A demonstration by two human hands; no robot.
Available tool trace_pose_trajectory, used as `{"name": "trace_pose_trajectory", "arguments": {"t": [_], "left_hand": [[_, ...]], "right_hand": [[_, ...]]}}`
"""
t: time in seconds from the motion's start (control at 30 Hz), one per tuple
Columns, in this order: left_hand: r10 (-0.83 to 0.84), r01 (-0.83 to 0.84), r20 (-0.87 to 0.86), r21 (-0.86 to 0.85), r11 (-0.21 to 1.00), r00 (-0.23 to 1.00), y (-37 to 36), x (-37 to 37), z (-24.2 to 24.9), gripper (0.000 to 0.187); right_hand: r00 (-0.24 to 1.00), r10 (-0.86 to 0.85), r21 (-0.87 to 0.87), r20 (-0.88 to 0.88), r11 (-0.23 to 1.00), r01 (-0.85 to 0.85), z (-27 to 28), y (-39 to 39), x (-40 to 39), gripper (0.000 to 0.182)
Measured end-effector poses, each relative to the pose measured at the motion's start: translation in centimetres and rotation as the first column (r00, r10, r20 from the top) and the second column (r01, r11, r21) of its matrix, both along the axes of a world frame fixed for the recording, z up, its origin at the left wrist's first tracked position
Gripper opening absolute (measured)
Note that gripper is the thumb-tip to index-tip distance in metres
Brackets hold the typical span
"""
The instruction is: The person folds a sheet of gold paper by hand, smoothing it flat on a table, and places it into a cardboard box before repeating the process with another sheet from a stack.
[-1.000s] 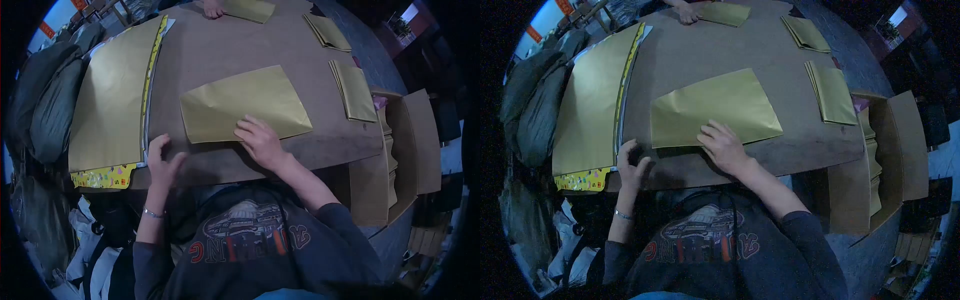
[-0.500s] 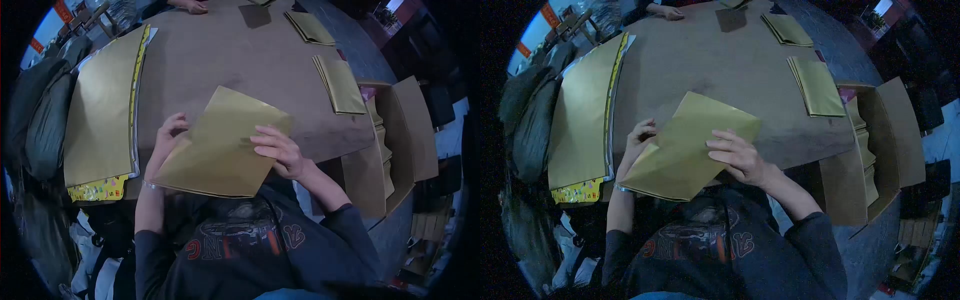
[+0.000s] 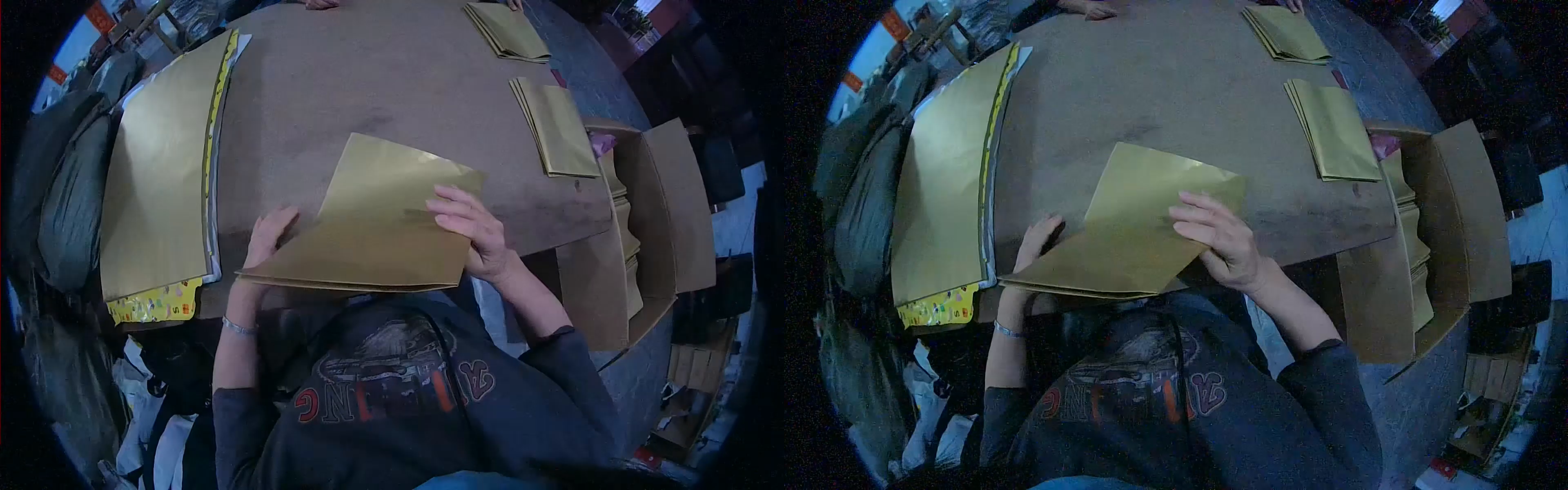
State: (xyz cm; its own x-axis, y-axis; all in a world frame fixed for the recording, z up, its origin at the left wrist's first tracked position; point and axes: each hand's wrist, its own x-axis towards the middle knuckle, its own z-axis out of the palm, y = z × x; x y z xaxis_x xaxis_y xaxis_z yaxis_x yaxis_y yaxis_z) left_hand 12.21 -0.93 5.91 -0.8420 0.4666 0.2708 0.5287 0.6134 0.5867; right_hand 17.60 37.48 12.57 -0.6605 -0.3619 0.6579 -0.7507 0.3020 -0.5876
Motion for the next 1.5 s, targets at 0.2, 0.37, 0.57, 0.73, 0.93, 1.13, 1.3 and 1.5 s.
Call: {"name": "trace_pose_trajectory", "arguments": {"t": [0.2,0.37,0.57,0.73,0.93,1.13,1.3,1.5], "left_hand": [[-0.098,0.062,0.323,0.121,0.991,0.941,3.1,-1.0,2.7,0.035],[-0.095,0.082,0.027,0.313,0.946,0.995,3.1,-0.8,1.0,0.020],[-0.158,0.098,-0.296,-0.206,0.974,0.942,1.2,3.3,0.9,0.015],[-0.130,0.094,-0.171,-0.201,0.975,0.977,1.3,5.1,-0.4,0.014],[-0.100,0.085,-0.119,-0.126,0.988,0.988,1.1,5.4,-1.0,0.016],[-0.016,0.020,0.070,-0.061,0.998,0.997,1.5,5.6,1.2,0.028],[0.003,0.000,0.054,-0.053,0.999,0.999,1.3,4.9,0.5,0.021],[0.310,-0.314,-0.052,-0.086,0.946,0.949,4.0,4.4,1.0,0.032]], "right_hand": [[1.000,-0.004,-0.006,0.006,1.000,0.005,0.0,0.1,0.3,0.032],[1.000,-0.001,0.080,-0.006,0.997,0.002,-0.3,1.3,0.6,0.033],[0.994,-0.107,0.526,0.038,0.848,0.071,-3.3,4.4,2.6,0.038],[0.971,-0.166,0.642,0.170,0.766,0.019,-5.2,4.1,3.5,0.061],[0.966,-0.119,0.642,0.231,0.764,-0.059,-5.0,2.9,1.7,0.053],[0.942,-0.101,0.351,0.319,0.936,-0.018,-7.8,4.3,1.4,0.033],[0.915,-0.210,0.249,0.343,0.960,0.127,-8.1,3.4,0.8,0.028],[0.810,-0.539,0.229,0.230,0.839,0.493,-6.5,-0.5,-0.3,0.014]]}}
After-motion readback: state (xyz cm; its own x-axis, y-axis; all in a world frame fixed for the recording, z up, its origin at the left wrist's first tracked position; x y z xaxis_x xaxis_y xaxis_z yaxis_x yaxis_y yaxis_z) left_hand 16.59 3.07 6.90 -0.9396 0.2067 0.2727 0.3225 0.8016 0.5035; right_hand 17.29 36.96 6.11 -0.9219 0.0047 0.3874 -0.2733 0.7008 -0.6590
